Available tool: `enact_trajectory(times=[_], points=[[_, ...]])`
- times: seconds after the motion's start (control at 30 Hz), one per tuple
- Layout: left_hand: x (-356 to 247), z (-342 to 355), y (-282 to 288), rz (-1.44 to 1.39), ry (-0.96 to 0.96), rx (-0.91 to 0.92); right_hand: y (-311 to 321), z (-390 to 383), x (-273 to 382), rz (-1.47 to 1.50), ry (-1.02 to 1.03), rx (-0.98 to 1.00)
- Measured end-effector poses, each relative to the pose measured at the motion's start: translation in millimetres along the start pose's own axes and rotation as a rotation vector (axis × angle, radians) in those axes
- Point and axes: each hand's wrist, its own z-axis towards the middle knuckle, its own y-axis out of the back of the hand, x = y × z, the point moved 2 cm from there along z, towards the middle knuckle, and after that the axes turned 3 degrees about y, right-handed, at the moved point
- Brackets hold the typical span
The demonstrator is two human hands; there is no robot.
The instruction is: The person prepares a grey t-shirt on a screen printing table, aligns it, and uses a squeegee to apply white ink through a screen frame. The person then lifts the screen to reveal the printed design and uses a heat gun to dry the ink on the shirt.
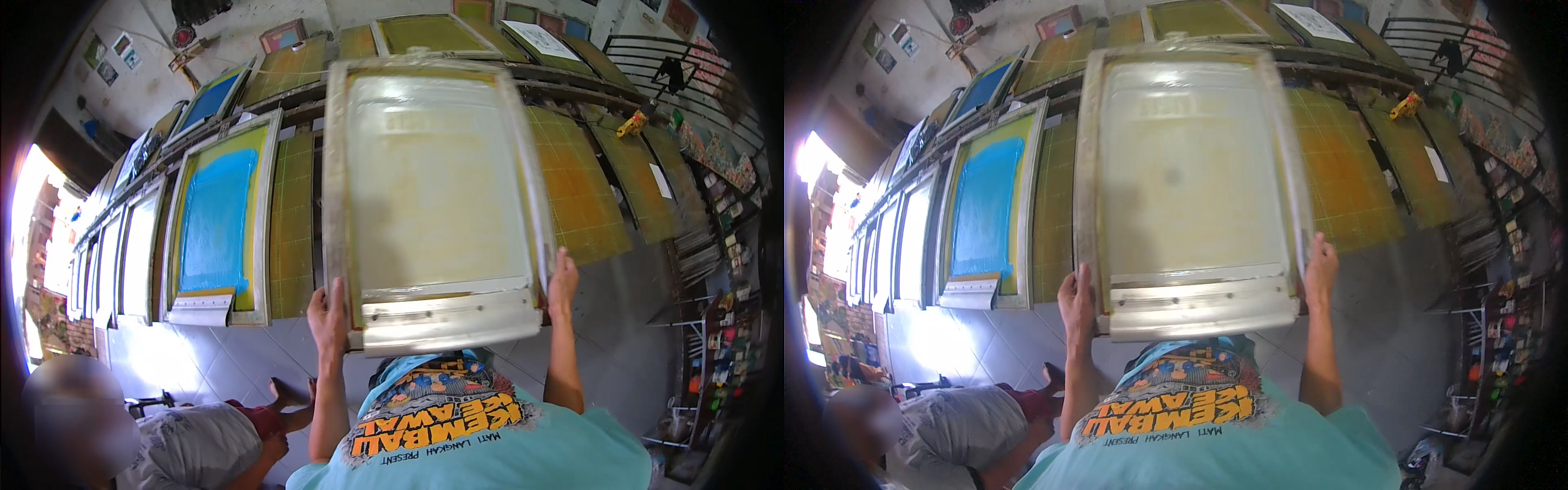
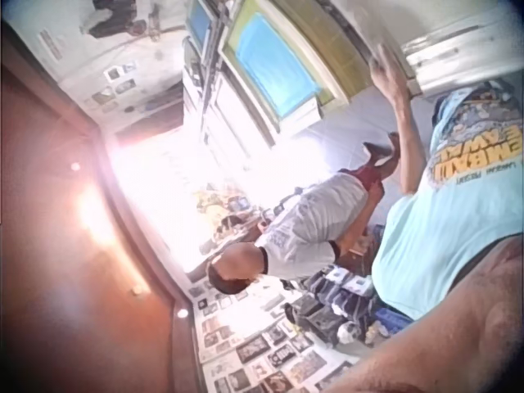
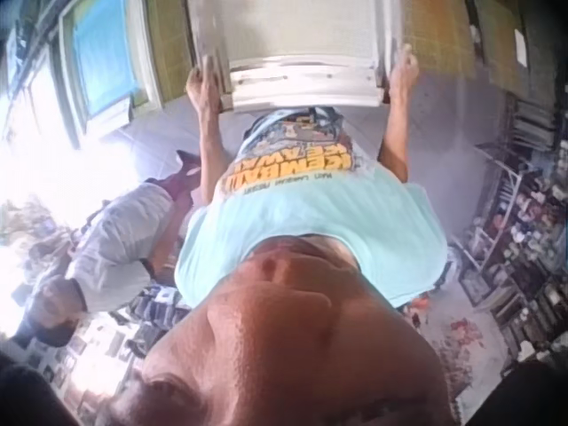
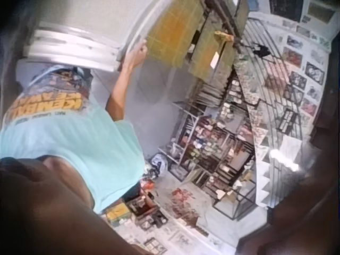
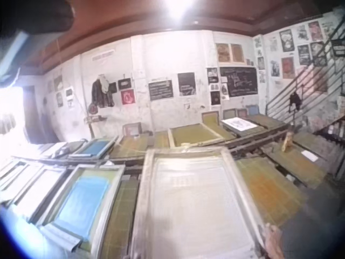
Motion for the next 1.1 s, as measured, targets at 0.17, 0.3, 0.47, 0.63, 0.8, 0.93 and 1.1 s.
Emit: enact_trajectory(times=[0.17, 0.3, 0.47, 0.63, 0.8, 0.93, 1.1], points=[[-36, -53, -57, -0.034, -0.065, 0.253, 114, -11, -46, -0.046, 0.000, -0.232], [-47, -88, -94, -0.018, 0.029, 0.532, 191, -66, -56, -0.091, -0.124, -0.372], [-46, -122, -132, 0.079, -0.049, 0.697, 252, -142, -84, -0.009, -0.296, -0.553], [-46, -162, -165, 0.233, -0.062, 0.857, 333, -212, -174, -0.117, -0.336, -0.746], [-38, -210, -178, 0.248, -0.057, 0.939, 366, -269, -172, -0.259, -0.350, -0.819], [-24, -246, -180, 0.233, -0.107, 0.912, 397, -287, -179, -0.336, -0.329, -0.815], [-18, -266, -157, 0.232, -0.015, 0.832, 407, -272, -158, -0.332, -0.292, -0.787]])
